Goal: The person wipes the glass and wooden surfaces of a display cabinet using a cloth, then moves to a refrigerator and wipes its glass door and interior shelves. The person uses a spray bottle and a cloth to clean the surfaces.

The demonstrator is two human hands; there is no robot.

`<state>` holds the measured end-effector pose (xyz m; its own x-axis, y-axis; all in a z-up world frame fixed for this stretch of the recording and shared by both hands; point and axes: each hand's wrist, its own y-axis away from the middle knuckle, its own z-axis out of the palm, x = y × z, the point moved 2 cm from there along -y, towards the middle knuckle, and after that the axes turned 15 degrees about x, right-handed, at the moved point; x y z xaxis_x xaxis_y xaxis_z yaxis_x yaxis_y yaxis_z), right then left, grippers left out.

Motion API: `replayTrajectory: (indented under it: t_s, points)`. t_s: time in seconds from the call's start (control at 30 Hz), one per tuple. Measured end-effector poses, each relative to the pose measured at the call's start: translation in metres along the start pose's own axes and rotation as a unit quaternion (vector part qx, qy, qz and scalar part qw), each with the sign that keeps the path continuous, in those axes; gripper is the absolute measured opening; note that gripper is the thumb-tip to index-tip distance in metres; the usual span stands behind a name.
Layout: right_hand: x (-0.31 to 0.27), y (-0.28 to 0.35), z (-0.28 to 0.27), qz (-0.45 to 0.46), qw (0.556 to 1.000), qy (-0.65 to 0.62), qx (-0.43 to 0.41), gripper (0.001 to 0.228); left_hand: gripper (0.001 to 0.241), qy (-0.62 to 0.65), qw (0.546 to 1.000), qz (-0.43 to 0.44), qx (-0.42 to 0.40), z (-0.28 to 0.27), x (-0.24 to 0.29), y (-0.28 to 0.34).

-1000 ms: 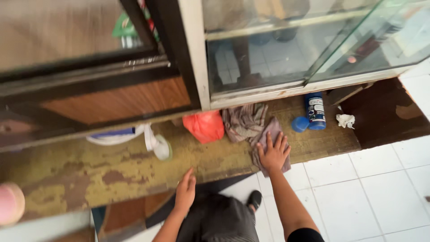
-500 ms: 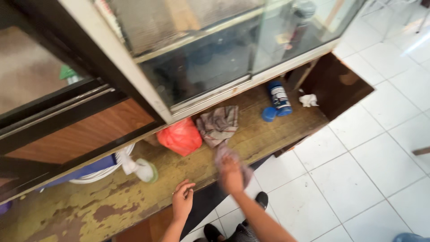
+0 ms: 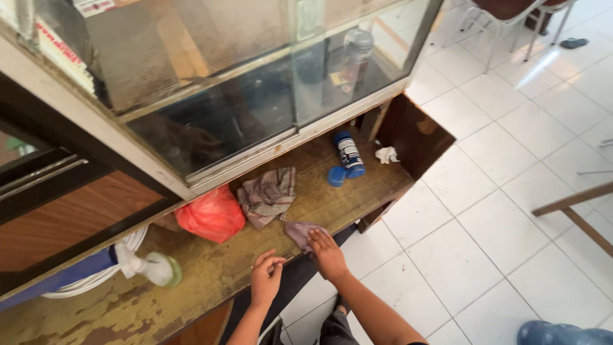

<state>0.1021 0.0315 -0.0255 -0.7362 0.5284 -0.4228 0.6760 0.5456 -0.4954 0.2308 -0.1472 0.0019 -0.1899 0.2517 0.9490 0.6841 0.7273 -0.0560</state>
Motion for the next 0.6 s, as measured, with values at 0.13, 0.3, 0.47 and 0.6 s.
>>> replayTrajectory:
  t_s: [0.13,0.3,0.47,0.6]
  points:
    - [0.018,0.003,-0.02,-0.002,0.998,0.053,0.027,0.047,0.013,-0.021,1.0,0.0,0.006,0.006,0.004,0.004]
    - [0.012,0.01,-0.028,0.03,0.993,0.097,0.06,0.045,0.014,-0.005,0.999,-0.024,-0.022,0.002,0.004,0.006]
    - [0.033,0.048,-0.054,0.309,0.943,0.109,-0.052,0.039,0.015,0.016,0.995,-0.001,-0.095,0.026,0.007,0.008]
    - [0.052,0.126,-0.098,0.564,0.826,0.014,-0.002,0.037,0.016,-0.012,0.98,0.031,-0.194,0.074,0.015,0.023]
